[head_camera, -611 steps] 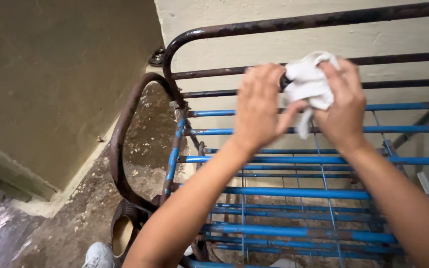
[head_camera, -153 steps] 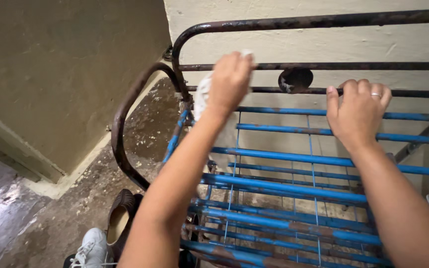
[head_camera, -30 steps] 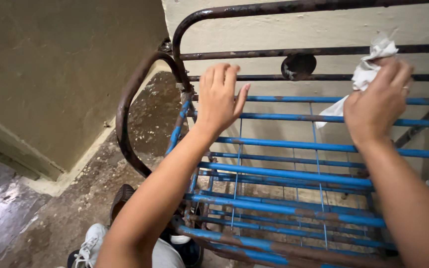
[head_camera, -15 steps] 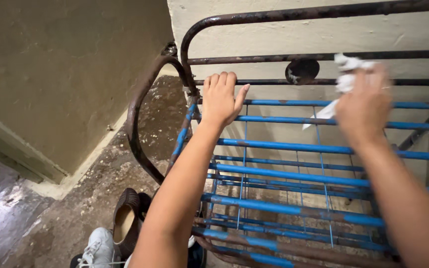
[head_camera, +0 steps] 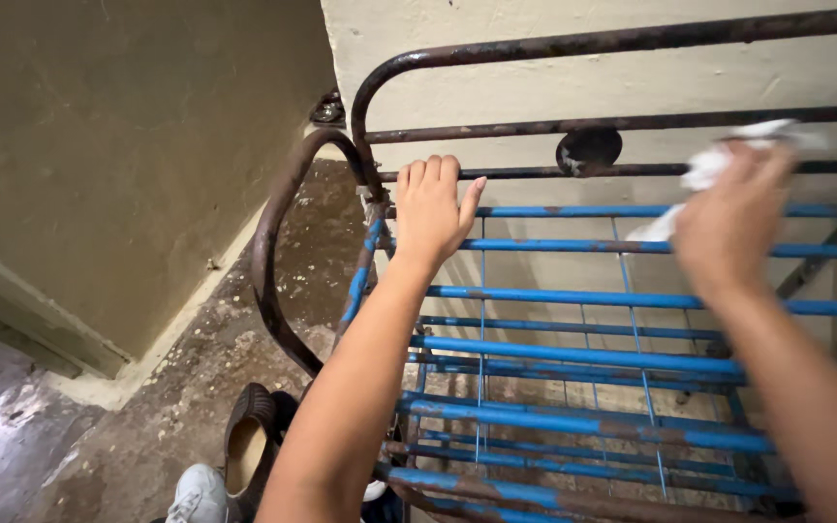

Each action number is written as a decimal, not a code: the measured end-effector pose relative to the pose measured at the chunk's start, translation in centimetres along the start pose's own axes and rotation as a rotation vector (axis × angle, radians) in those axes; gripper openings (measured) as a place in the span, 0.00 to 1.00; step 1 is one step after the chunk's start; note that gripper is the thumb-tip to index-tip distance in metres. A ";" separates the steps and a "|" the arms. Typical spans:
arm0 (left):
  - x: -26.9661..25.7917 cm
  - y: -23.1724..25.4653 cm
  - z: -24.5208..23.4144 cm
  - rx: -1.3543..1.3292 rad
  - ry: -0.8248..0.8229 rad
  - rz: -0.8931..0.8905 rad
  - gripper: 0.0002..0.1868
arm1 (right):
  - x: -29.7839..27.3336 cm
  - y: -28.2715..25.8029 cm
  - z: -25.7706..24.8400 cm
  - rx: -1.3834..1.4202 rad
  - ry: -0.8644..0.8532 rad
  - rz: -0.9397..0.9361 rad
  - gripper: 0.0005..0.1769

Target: The person wipes the metal bars of a blue and black shoe rack with a white cloth. They systematically clean the top frame and side rails, moving along the length of the rack.

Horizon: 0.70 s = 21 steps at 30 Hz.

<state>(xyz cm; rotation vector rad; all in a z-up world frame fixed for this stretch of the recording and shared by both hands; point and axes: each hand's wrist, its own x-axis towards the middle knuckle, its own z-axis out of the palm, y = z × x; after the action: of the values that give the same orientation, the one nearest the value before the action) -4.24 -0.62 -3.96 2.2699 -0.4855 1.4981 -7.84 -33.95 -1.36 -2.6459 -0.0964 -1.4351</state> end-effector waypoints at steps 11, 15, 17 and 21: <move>0.3 -0.4 -0.3 0.007 -0.063 0.014 0.18 | 0.7 -3.5 -0.7 0.104 -0.067 -0.103 0.28; 0.2 -0.4 -0.7 0.003 -0.062 0.040 0.17 | 1.1 4.4 -0.4 -0.041 0.020 0.088 0.26; 0.2 -0.6 -0.6 -0.007 -0.057 0.044 0.17 | 1.0 7.8 -0.2 -0.120 0.098 0.157 0.27; 0.0 -0.5 -0.6 -0.019 -0.037 0.026 0.17 | 0.4 8.8 0.5 -0.192 0.152 0.117 0.29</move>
<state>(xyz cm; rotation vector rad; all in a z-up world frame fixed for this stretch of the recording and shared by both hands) -4.50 0.14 -3.83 2.2883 -0.5401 1.4605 -6.15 -42.54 -2.00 -2.6237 0.2175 -1.6745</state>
